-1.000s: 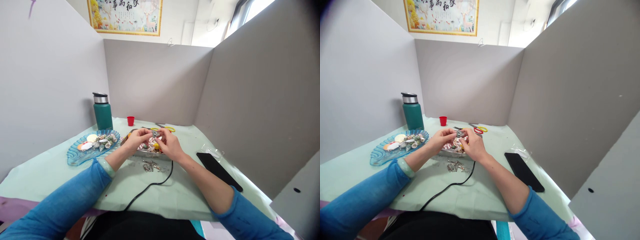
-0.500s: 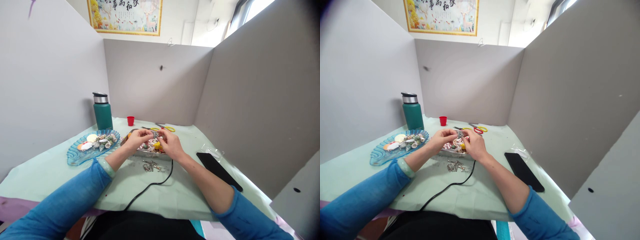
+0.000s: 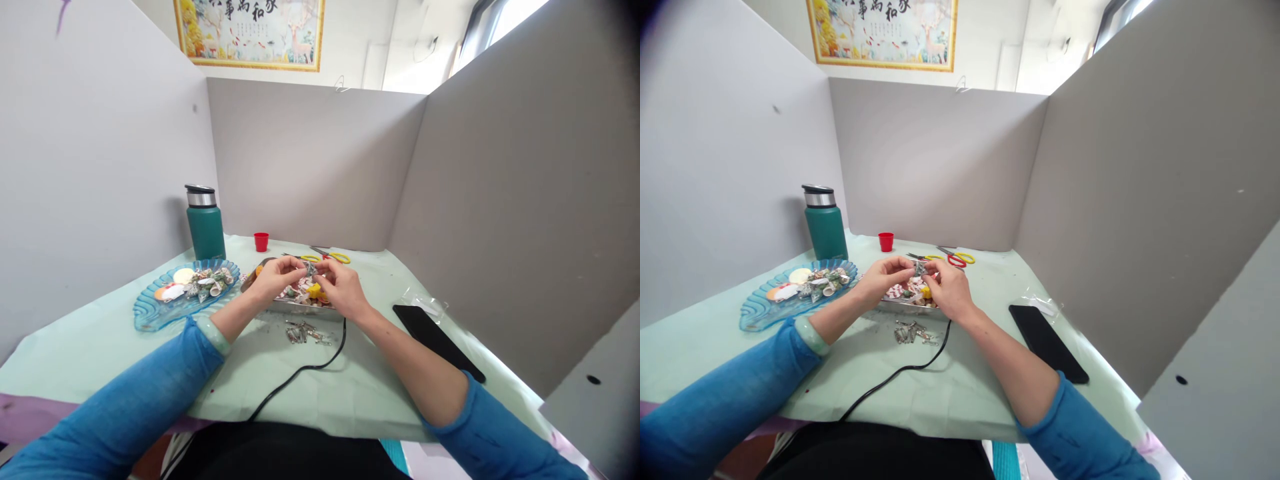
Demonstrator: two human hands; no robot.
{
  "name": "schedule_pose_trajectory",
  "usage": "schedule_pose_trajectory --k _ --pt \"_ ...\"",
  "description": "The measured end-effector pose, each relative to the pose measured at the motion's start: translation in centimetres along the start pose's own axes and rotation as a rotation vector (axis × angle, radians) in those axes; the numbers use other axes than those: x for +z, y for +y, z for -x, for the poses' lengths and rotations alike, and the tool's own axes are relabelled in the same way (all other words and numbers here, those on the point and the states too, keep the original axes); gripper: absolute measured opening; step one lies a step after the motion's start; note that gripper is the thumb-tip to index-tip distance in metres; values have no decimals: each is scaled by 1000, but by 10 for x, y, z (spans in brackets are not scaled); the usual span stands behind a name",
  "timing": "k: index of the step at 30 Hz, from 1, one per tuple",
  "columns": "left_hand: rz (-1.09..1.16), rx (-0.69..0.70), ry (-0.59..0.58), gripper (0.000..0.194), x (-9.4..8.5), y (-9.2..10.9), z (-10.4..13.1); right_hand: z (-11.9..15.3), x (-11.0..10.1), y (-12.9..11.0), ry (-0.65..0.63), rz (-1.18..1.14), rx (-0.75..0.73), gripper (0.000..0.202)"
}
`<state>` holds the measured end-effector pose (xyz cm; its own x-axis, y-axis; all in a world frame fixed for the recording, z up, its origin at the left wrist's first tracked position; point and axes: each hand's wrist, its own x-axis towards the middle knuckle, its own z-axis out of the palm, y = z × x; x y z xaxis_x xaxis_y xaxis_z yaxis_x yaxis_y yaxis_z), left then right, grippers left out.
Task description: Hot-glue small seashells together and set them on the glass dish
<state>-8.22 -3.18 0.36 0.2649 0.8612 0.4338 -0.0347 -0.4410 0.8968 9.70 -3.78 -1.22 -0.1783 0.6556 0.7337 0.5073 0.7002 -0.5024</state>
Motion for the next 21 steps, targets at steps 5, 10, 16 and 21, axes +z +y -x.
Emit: schedule_pose_trajectory --k 5,10,16,21 --pt "52 5 -30 28 2 0 0 0 1 0 2 21 37 14" --pt "71 4 -49 29 2 0 0 1 0 -4 -33 35 53 13" --pt "77 5 -90 29 1 -2 0 1 -1 -8 -62 70 43 14" --pt "59 10 -104 31 -1 -7 -1 1 -1 -9 -68 98 38 11"
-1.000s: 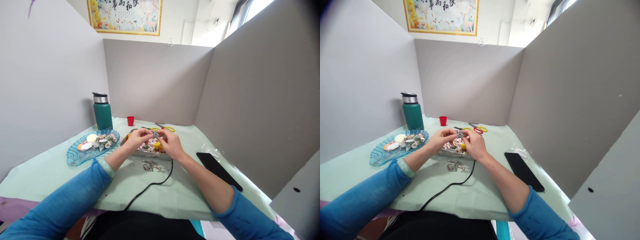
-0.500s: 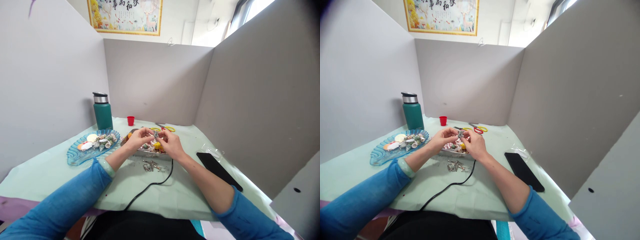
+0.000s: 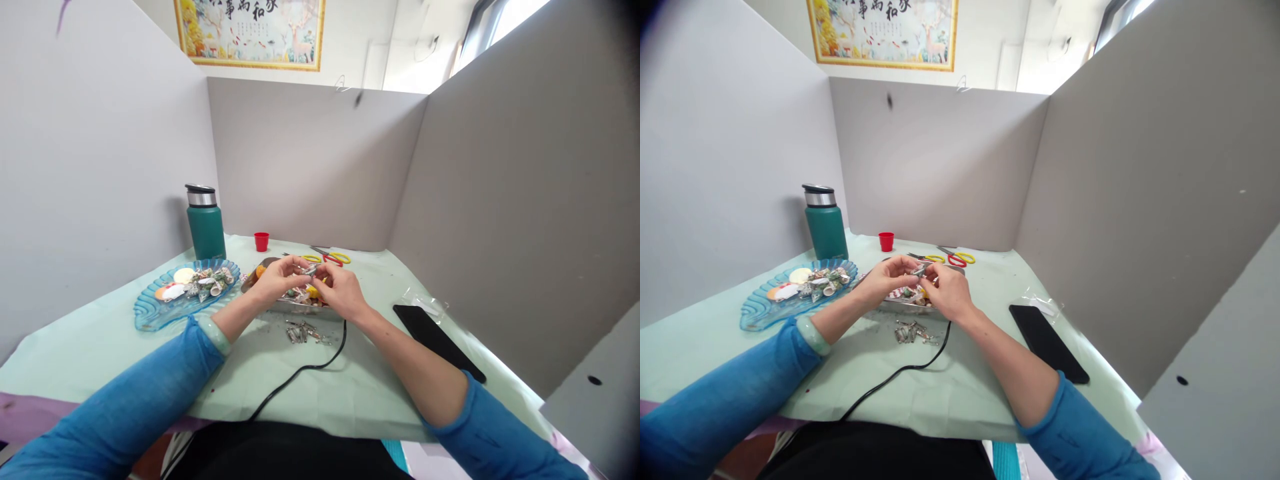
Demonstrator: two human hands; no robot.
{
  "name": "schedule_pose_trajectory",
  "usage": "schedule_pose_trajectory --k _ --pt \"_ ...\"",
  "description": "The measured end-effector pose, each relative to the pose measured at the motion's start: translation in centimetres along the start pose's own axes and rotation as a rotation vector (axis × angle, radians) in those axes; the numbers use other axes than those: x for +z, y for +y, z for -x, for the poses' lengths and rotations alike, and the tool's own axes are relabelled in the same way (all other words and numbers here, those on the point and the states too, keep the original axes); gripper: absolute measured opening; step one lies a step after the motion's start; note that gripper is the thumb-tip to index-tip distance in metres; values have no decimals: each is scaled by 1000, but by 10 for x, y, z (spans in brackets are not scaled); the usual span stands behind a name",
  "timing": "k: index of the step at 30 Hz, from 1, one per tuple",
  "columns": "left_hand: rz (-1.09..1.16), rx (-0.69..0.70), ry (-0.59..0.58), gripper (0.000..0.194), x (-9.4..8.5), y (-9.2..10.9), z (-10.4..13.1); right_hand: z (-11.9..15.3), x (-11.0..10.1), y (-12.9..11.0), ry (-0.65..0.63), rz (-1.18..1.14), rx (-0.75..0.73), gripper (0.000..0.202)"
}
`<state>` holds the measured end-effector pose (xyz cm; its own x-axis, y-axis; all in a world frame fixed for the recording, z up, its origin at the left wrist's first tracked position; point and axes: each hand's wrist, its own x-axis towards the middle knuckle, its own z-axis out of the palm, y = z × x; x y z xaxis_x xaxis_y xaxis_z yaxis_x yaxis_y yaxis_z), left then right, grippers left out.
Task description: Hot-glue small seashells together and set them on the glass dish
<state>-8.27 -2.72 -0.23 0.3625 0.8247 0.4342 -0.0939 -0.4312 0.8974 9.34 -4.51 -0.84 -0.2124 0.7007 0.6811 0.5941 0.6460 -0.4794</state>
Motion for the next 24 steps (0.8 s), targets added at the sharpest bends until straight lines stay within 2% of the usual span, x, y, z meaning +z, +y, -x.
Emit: schedule_pose_trajectory --k 12,19,24 --pt "13 38 8 28 1 5 3 1 -4 -3 -78 -78 25 25" --pt "45 25 2 32 0 1 1 1 -2 -1 -151 -296 126 36" --pt "53 36 -37 34 0 2 1 0 -1 -2 -208 -463 194 36"
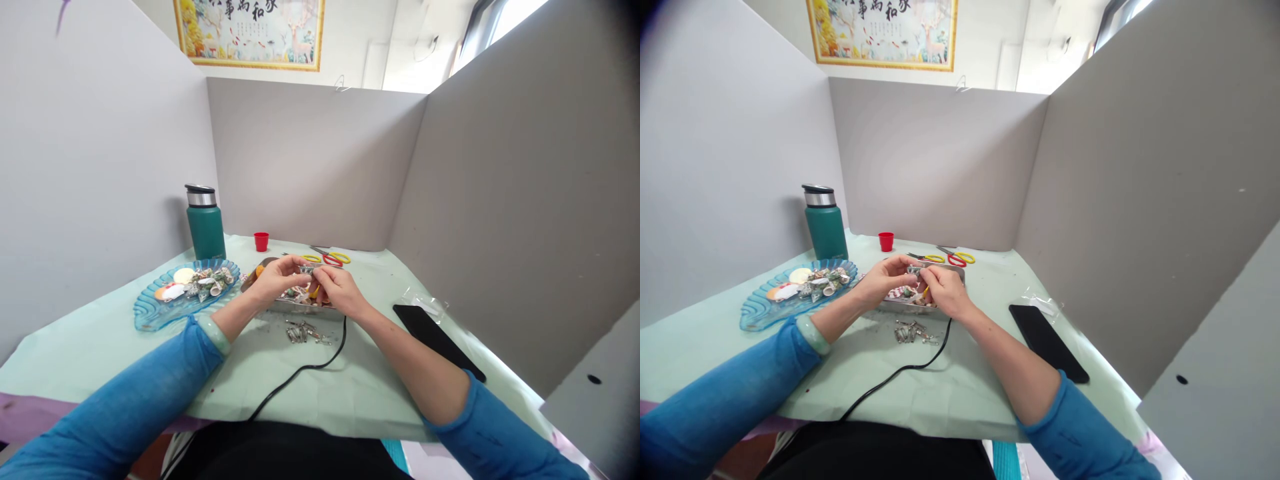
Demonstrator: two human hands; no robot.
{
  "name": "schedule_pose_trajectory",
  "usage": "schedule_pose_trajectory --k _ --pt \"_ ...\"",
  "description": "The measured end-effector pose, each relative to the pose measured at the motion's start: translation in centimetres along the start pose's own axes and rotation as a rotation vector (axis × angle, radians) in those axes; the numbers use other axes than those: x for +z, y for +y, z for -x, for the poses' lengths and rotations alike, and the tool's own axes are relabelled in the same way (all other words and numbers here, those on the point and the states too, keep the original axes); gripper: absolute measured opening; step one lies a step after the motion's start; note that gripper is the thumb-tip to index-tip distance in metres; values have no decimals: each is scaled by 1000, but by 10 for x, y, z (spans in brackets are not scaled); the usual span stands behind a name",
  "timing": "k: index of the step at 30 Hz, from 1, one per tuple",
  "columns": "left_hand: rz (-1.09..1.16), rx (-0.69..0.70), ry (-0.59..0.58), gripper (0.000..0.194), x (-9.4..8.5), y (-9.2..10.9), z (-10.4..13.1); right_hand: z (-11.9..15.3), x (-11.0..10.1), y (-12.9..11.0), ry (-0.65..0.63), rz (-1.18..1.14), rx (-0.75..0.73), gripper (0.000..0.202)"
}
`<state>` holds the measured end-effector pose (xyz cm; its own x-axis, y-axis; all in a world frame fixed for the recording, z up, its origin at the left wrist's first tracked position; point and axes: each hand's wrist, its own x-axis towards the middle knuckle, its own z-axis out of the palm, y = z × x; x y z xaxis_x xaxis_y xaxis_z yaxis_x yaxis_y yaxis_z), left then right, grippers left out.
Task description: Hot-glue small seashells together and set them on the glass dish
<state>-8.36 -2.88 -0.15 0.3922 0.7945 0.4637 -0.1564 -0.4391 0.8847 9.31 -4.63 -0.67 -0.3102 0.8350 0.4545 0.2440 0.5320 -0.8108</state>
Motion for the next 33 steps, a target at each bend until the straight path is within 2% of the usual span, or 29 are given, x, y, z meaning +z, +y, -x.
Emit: schedule_pose_trajectory --k 10,17,26,33 --pt "48 9 17 30 0 -1 0 0 -1 -12 -80 -164 135 36" --pt "59 44 -6 25 -2 -2 0 0 0 -9 -102 -180 136 36" --pt "-2 26 -1 30 -2 0 1 0 0 -7 -44 -97 56 31" --pt "12 28 53 32 -1 1 0 1 0 -6 44 21 23 25"
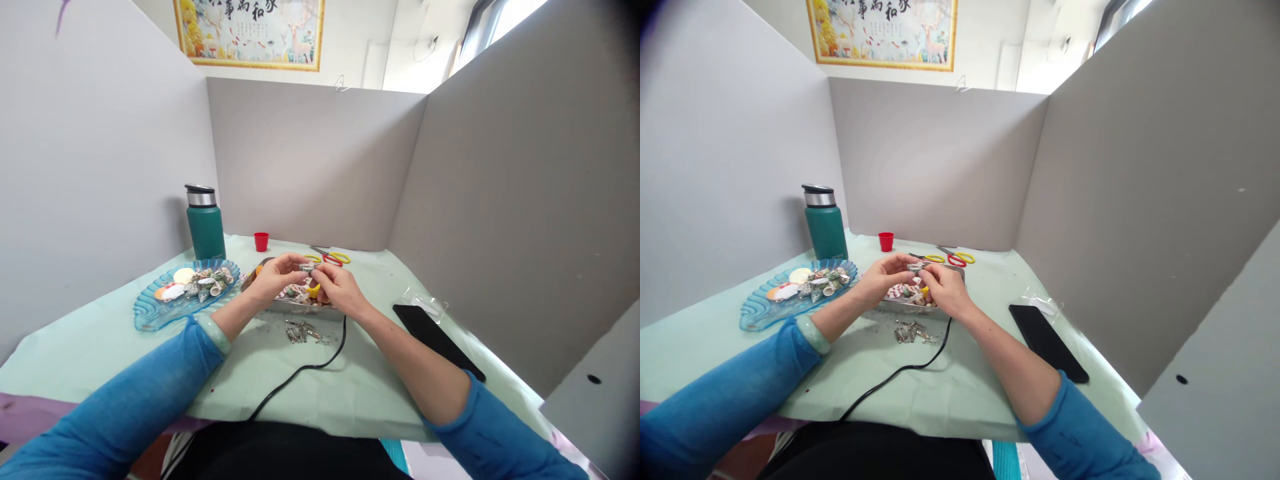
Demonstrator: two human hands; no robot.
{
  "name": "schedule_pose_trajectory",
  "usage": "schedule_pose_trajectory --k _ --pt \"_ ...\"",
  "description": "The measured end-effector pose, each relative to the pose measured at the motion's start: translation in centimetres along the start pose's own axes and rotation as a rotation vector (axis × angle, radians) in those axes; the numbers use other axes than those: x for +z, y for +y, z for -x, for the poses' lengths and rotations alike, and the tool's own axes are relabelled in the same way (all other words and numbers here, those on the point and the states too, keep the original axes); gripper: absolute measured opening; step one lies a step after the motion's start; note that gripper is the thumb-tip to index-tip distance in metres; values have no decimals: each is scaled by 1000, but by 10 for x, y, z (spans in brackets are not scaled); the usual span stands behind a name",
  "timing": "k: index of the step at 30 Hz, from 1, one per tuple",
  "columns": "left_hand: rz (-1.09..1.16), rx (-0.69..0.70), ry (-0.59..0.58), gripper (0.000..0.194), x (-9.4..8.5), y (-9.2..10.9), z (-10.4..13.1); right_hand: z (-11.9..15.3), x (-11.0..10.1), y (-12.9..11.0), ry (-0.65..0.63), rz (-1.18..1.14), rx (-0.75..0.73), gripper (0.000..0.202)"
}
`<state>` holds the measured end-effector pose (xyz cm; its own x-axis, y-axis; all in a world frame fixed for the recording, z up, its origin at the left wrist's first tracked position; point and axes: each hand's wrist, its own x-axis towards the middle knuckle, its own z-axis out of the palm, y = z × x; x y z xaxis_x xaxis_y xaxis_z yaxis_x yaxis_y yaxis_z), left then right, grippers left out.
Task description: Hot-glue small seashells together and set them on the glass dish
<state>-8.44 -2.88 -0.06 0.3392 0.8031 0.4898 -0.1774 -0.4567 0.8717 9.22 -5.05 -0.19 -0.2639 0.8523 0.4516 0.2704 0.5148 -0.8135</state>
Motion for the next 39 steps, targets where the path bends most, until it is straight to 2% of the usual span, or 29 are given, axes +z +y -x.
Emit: schedule_pose_trajectory --k 9,13,20,24,28,33,39 --pt "-2 -25 17 37 1 -1 1 -1 -1 4 101 104 -60 23" --pt "-9 -10 48 41 2 -1 0 -3 0 7 103 122 -90 24" --pt "-94 -18 -14 45 -3 -5 -1 -3 -1 8 116 131 -91 25" --pt "-129 18 42 42 -2 -5 -2 -3 0 8 80 97 -89 25" --pt "-53 -2 24 40 3 -2 -1 -3 0 9 44 109 -116 26" --pt "37 -28 -4 44 6 0 0 -3 -1 7 81 129 -97 25" --pt "89 -43 32 33 2 -3 -1 -4 -1 7 114 118 -74 24"
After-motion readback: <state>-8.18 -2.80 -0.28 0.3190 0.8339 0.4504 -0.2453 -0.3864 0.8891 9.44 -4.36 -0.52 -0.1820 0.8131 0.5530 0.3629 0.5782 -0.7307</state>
